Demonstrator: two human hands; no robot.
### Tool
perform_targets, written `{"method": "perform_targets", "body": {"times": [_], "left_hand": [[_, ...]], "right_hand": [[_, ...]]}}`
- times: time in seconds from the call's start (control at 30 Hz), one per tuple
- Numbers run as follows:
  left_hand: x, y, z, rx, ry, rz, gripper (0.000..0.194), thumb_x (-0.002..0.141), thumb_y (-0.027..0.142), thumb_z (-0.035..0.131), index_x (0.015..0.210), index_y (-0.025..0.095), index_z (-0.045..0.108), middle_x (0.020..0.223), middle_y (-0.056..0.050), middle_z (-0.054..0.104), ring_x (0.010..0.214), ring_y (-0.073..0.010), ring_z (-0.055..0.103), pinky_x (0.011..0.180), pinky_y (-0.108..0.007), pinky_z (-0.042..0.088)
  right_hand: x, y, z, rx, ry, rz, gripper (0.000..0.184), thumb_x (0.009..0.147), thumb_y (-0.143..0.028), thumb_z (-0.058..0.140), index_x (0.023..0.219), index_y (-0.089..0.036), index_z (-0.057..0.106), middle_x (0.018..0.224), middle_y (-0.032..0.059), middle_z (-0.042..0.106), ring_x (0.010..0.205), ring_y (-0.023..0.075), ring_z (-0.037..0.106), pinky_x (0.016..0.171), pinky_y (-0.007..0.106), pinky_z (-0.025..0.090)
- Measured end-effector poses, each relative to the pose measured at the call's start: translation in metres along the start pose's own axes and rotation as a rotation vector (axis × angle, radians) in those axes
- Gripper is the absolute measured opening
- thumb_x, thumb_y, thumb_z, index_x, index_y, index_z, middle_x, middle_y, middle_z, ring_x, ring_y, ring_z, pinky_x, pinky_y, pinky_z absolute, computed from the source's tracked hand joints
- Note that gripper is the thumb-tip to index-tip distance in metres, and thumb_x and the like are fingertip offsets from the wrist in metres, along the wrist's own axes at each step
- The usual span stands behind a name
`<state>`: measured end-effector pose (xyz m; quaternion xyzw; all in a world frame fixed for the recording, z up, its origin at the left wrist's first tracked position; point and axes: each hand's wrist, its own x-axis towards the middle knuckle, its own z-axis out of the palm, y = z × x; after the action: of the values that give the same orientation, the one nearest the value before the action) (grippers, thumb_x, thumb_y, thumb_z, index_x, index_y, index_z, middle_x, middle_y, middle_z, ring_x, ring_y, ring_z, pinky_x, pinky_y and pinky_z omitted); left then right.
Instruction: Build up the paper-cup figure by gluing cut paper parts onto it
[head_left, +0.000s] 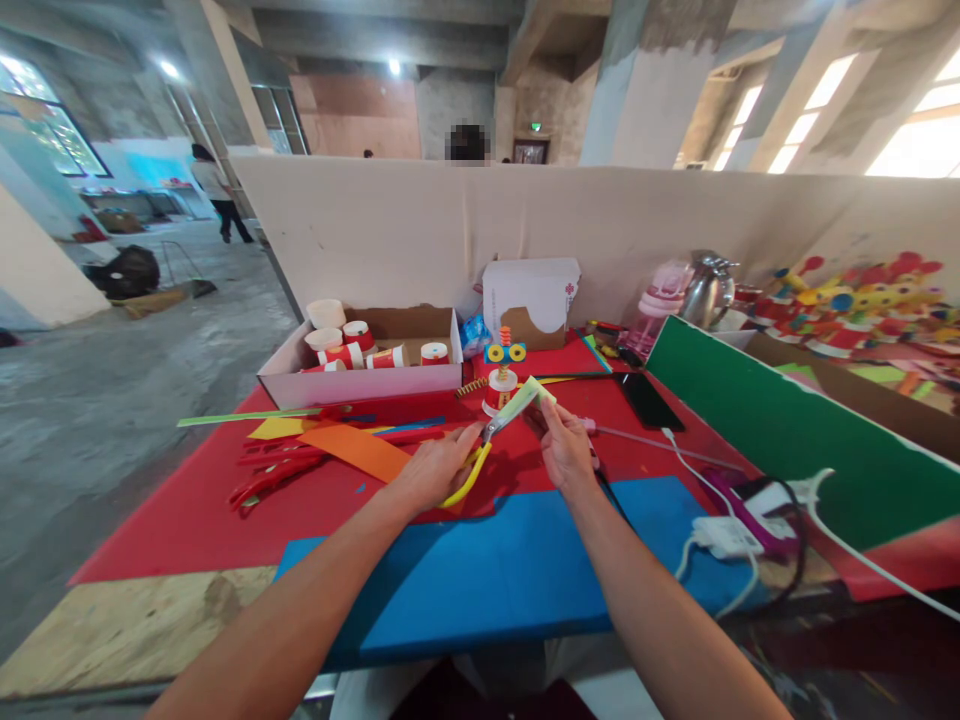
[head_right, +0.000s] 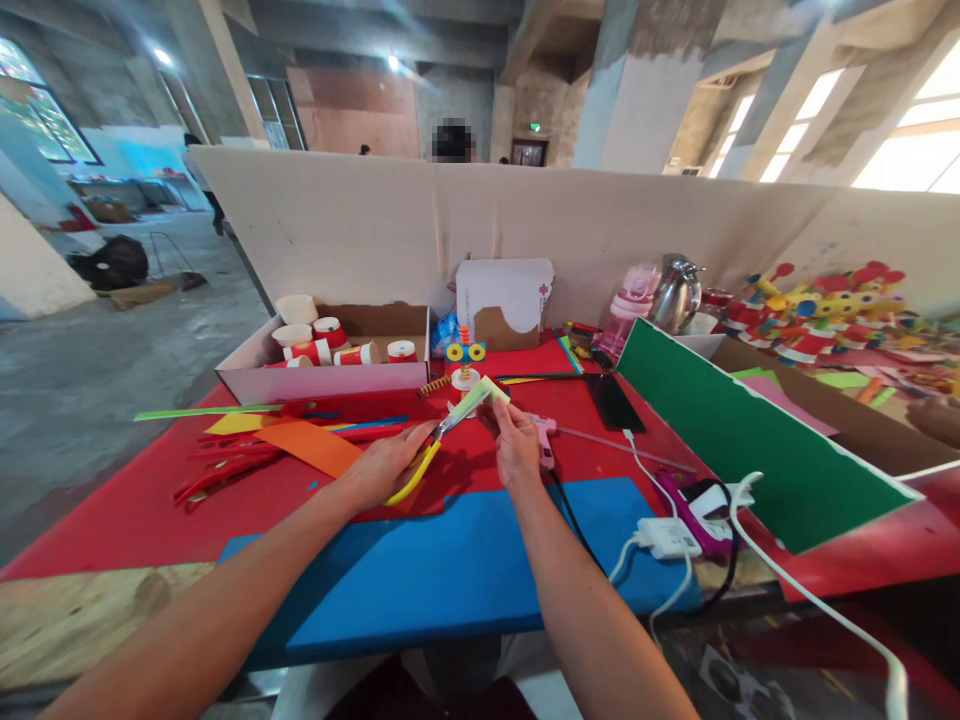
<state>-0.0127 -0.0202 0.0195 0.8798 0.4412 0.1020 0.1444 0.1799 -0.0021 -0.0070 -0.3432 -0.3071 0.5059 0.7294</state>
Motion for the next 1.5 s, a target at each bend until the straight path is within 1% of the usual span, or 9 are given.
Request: {"method": "perform_targets", "body": {"times": [0.23, 0.4, 0.5, 0.6, 0.73, 1.07, 1.2, 1.3, 1.5], "left_hand": [[-0.0005, 0.0007, -0.0002, -0.025, -0.013, 0.008, 0.041, 0.089, 0.021, 0.039, 0.129, 0.019, 0.035, 0.122, -0.016, 0.057, 0.1, -0.0263, 0.064, 0.078, -0.034, 0.05], [0.0005, -0.0025, 0.0033, 0.018, 0.001, 0.025, 0.04, 0.089, 0.021, 0.038, 0.129, 0.018, 0.035, 0.117, -0.016, 0.06, 0.097, -0.0263, 0.064, 0.075, -0.033, 0.05], [0.0009, -0.0035, 0.0042, 0.026, 0.005, 0.036, 0.042, 0.089, 0.021, 0.038, 0.13, 0.019, 0.034, 0.122, -0.017, 0.057, 0.099, -0.0267, 0.063, 0.076, -0.033, 0.05], [0.0006, -0.0028, 0.0032, 0.047, -0.007, 0.021, 0.044, 0.088, 0.021, 0.039, 0.131, 0.019, 0.033, 0.129, -0.017, 0.053, 0.1, -0.0271, 0.063, 0.076, -0.034, 0.05], [0.0002, -0.001, 0.0008, 0.065, -0.031, 0.003, 0.048, 0.088, 0.021, 0.039, 0.134, 0.018, 0.029, 0.131, -0.017, 0.052, 0.098, -0.0271, 0.064, 0.076, -0.035, 0.05], [0.0007, -0.002, 0.0006, 0.023, -0.039, -0.002, 0.043, 0.089, 0.022, 0.036, 0.132, 0.019, 0.032, 0.121, -0.015, 0.057, 0.094, -0.0255, 0.065, 0.074, -0.033, 0.05], [0.0015, -0.0067, 0.0042, 0.019, -0.026, 0.034, 0.04, 0.09, 0.023, 0.037, 0.13, 0.02, 0.034, 0.116, -0.014, 0.059, 0.09, -0.0243, 0.065, 0.07, -0.031, 0.049], [0.0019, -0.0075, 0.0052, 0.013, -0.02, 0.027, 0.041, 0.09, 0.023, 0.037, 0.13, 0.02, 0.034, 0.118, -0.015, 0.058, 0.091, -0.0243, 0.065, 0.071, -0.031, 0.049], [0.0022, -0.0041, 0.0028, 0.029, -0.026, -0.003, 0.044, 0.09, 0.024, 0.037, 0.133, 0.019, 0.031, 0.124, -0.016, 0.056, 0.096, -0.0246, 0.064, 0.074, -0.031, 0.05]], "right_hand": [[-0.0005, -0.0013, 0.0025, 0.046, 0.021, 0.01, 0.029, 0.057, -0.039, 0.082, 0.077, -0.02, 0.073, 0.079, 0.0, 0.075, 0.073, 0.0162, 0.068, 0.082, 0.034, 0.056], [-0.0003, -0.0077, 0.0048, 0.145, 0.081, 0.066, 0.029, 0.06, -0.045, 0.08, 0.069, -0.019, 0.07, 0.074, 0.0012, 0.074, 0.068, 0.0169, 0.068, 0.08, 0.036, 0.057], [0.0003, -0.0092, 0.0038, 0.154, 0.097, 0.091, 0.025, 0.057, -0.038, 0.083, 0.065, -0.02, 0.068, 0.07, -0.0001, 0.073, 0.067, 0.0163, 0.068, 0.08, 0.036, 0.057], [0.0009, -0.0078, 0.0024, 0.124, 0.093, 0.05, 0.023, 0.057, -0.036, 0.083, 0.065, -0.02, 0.068, 0.073, -0.0004, 0.073, 0.072, 0.0165, 0.068, 0.081, 0.036, 0.057], [0.0007, -0.0055, 0.0025, 0.057, 0.09, -0.011, 0.024, 0.056, -0.039, 0.082, 0.064, -0.02, 0.07, 0.073, -0.0009, 0.074, 0.074, 0.0183, 0.068, 0.078, 0.035, 0.057], [0.0014, -0.005, 0.002, 0.044, 0.082, -0.027, 0.022, 0.056, -0.039, 0.082, 0.064, -0.021, 0.072, 0.073, -0.0017, 0.074, 0.073, 0.0183, 0.068, 0.079, 0.035, 0.056], [0.0023, -0.0061, -0.0011, 0.036, 0.089, -0.034, 0.024, 0.056, -0.036, 0.083, 0.071, -0.021, 0.074, 0.076, -0.0004, 0.075, 0.071, 0.0169, 0.068, 0.08, 0.034, 0.056], [0.0022, -0.0058, -0.0014, 0.035, 0.091, -0.037, 0.027, 0.054, -0.037, 0.083, 0.075, -0.021, 0.075, 0.078, 0.0, 0.075, 0.072, 0.0168, 0.068, 0.08, 0.033, 0.056], [0.0004, -0.0039, 0.0012, 0.008, 0.064, -0.035, 0.029, 0.052, -0.039, 0.084, 0.073, -0.022, 0.075, 0.079, -0.0014, 0.075, 0.073, 0.0177, 0.069, 0.082, 0.035, 0.056]]}}
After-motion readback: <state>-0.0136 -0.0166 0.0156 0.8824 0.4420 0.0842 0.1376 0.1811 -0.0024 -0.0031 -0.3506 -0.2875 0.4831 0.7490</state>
